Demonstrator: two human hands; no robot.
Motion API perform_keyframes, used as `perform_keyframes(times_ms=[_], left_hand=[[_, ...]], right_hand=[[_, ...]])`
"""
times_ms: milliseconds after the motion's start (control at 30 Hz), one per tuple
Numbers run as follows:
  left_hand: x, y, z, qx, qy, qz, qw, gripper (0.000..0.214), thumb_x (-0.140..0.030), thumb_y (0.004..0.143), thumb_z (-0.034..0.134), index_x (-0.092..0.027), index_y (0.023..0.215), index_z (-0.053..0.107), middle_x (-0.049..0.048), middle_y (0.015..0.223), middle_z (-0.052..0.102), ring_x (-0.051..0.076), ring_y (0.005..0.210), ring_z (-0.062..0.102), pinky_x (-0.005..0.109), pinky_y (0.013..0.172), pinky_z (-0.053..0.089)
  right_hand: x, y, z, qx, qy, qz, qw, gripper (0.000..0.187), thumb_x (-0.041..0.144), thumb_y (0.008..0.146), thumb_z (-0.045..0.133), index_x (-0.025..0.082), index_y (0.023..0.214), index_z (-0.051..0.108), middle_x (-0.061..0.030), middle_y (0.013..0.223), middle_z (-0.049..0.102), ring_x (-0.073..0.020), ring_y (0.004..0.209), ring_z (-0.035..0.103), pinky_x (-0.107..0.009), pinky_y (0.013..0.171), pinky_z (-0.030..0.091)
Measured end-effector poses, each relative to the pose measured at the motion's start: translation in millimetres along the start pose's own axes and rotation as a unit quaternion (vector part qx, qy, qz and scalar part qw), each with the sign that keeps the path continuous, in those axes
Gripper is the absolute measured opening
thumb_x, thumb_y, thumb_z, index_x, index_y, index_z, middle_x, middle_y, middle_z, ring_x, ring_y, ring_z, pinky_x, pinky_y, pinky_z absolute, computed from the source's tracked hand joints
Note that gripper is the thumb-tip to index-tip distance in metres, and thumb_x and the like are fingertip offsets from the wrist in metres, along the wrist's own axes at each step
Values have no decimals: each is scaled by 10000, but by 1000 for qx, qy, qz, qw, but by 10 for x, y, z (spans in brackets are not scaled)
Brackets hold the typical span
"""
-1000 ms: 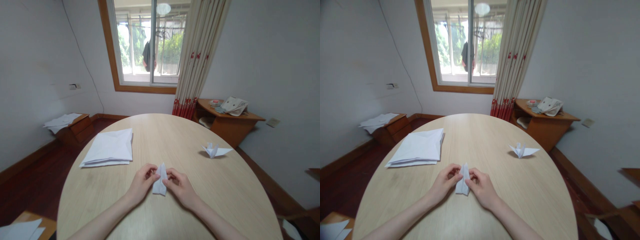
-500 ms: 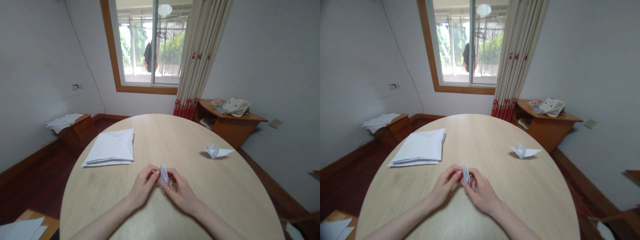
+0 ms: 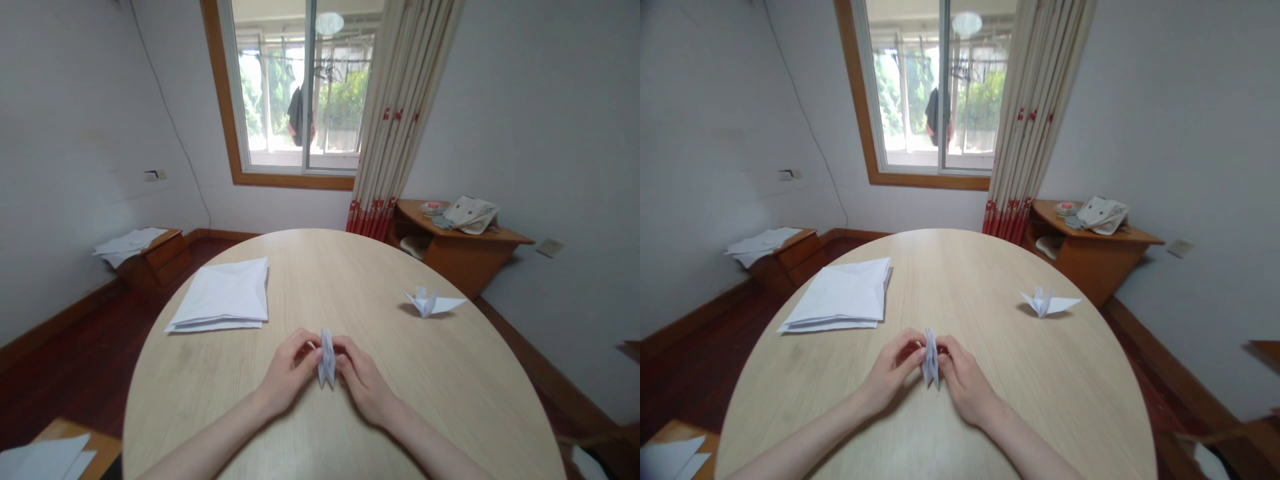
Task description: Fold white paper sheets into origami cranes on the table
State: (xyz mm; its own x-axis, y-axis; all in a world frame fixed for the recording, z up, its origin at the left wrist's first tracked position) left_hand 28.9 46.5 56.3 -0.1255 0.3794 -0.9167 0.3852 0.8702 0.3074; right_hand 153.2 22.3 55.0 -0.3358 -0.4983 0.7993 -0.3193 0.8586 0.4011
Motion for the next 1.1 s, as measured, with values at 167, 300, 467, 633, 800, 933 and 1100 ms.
perform_keyframes(times_ms=[167, 300, 467, 633, 800, 933, 1100], left_hand=[[17, 3, 6, 6, -4, 4, 1000, 285, -422, 900, 496, -165, 898, 620, 61, 876, 628, 186, 812, 586, 272, 734, 451], [36, 1, -4, 2, 0, -1, 1000, 259, -392, 895, 505, -166, 905, 631, 62, 880, 643, 185, 810, 598, 269, 733, 461], [-3, -5, -8, 4, 2, 3, 1000, 215, -345, 866, 541, -154, 889, 639, 66, 856, 652, 177, 775, 611, 261, 710, 478], [-19, -7, -9, -5, 20, 9, 1000, 168, -298, 836, 571, -151, 847, 653, 68, 830, 669, 167, 732, 625, 248, 679, 490], [64, -22, -9, -39, 3, -36, 999, 200, -350, 816, 593, -154, 855, 590, 47, 751, 656, 147, 619, 609, 223, 562, 471], [84, -20, 2, -44, 13, -49, 998, 232, -380, 826, 566, -164, 743, 538, -1, 624, 578, 121, 539, 540, 208, 514, 421], [54, -11, 5, -35, 39, -35, 998, 271, -375, 874, 494, -159, 739, 586, 16, 670, 613, 135, 608, 555, 222, 580, 428]], right_hand=[[-35, 1, -7, -8, -17, 29, 999, 389, 489, 984, 277, 211, 1020, 546, -2, 723, 552, -153, 669, 564, -270, 639, 452], [-62, -4, -17, -12, -18, 37, 999, 381, 467, 989, 273, 204, 1035, 546, 4, 694, 551, -146, 627, 556, -265, 629, 449], [-24, -1, -34, -10, -29, 19, 999, 345, 423, 990, 300, 200, 1012, 563, -17, 726, 583, -145, 638, 574, -257, 615, 451], [-12, -1, -54, -24, -39, 8, 999, 298, 384, 977, 344, 190, 937, 567, -40, 770, 628, -145, 658, 595, -254, 619, 459], [-14, 4, -31, -31, -30, 12, 999, 253, 369, 960, 384, 192, 875, 543, -32, 752, 634, -134, 649, 606, -237, 611, 469], [3, 12, -16, -45, -32, 3, 998, 245, 356, 956, 392, 197, 845, 542, -31, 747, 633, -130, 656, 604, -235, 614, 478], [-23, 6, -28, -64, -26, 4, 998, 206, 342, 925, 470, 205, 792, 548, -22, 709, 643, -130, 619, 607, -236, 591, 482]])
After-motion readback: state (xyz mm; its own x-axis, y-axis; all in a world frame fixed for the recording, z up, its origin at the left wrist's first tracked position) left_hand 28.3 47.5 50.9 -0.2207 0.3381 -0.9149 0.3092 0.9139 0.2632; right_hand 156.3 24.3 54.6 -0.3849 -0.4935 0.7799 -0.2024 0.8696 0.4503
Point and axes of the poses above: each hand's wrist, its own y-axis towards the middle knuckle, its own z-axis out of the palm, x = y × z, the point moved 7 cm from there along y, towards the middle knuckle
